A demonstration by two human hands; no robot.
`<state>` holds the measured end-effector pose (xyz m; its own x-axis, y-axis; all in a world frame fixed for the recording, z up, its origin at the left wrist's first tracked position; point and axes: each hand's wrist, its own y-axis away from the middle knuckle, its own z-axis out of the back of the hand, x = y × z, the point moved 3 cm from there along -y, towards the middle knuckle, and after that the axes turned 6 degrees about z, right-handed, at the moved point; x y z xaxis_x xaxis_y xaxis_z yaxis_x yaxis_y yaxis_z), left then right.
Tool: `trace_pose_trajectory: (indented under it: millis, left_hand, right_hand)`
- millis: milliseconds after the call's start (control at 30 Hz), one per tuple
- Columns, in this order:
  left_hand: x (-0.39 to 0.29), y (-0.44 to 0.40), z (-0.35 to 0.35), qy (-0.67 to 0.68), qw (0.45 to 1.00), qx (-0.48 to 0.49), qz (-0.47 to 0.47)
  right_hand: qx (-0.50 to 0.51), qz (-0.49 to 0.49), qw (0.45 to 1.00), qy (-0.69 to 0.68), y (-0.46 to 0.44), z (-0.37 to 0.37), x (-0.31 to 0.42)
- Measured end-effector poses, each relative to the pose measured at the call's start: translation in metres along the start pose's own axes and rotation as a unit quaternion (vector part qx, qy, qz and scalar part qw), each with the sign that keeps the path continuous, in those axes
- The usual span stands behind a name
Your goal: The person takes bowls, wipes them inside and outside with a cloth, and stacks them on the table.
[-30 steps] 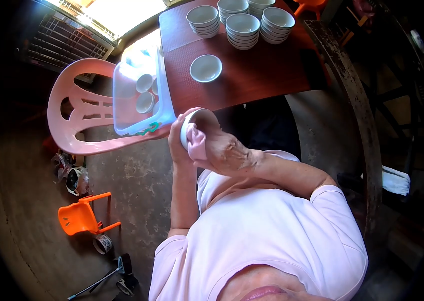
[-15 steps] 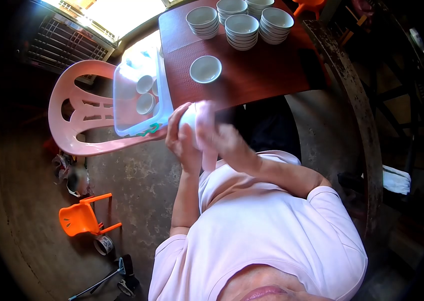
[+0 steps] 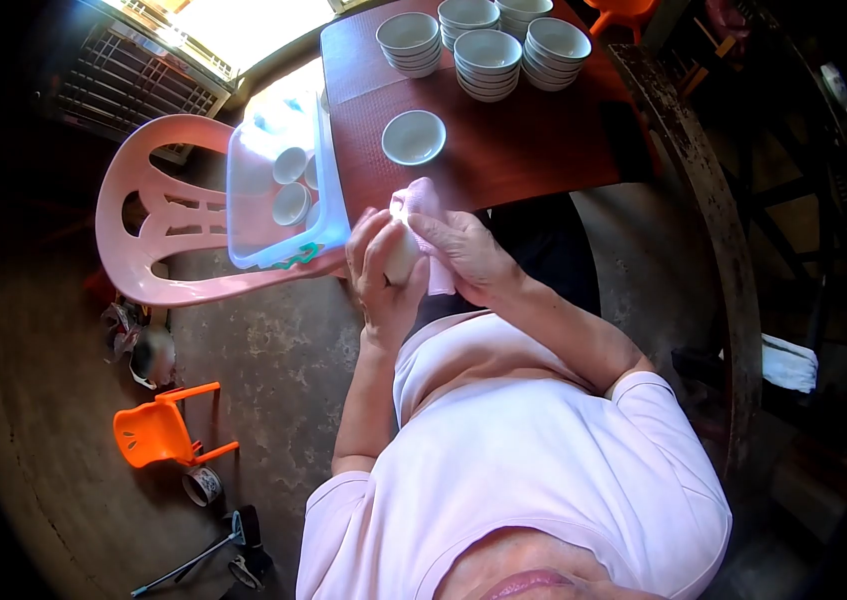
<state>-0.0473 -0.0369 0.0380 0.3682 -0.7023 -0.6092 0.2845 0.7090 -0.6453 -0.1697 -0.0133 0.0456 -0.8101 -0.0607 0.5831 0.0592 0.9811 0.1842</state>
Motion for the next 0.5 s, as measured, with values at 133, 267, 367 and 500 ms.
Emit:
trace_pose_trajectory:
  millis: [133,267,367,500]
  left_hand:
    - [0.018,0.013,-0.012,0.469,0.796,-0.058,0.379]
    - [0.017,0.019,-0.006,0.581,0.655,0.115,0.469]
    - [0.014,0.006,0.001,0.399,0.854,0.147,0.299]
    - [0.002,-0.001,0.006,0.19,0.963,0.162,0.1]
  right_hand:
    - [0.066,0.178,0.947,0.259,0.002,0.02,-0.004]
    - [0.026,0.264,0.859,0.438,0.028,0.02,-0.013]
    - [0.031,0.222,0.883,0.413,0.02,0.03,-0.009]
    - [0.059,0.135,0.959,0.242,0.004,0.032,0.001]
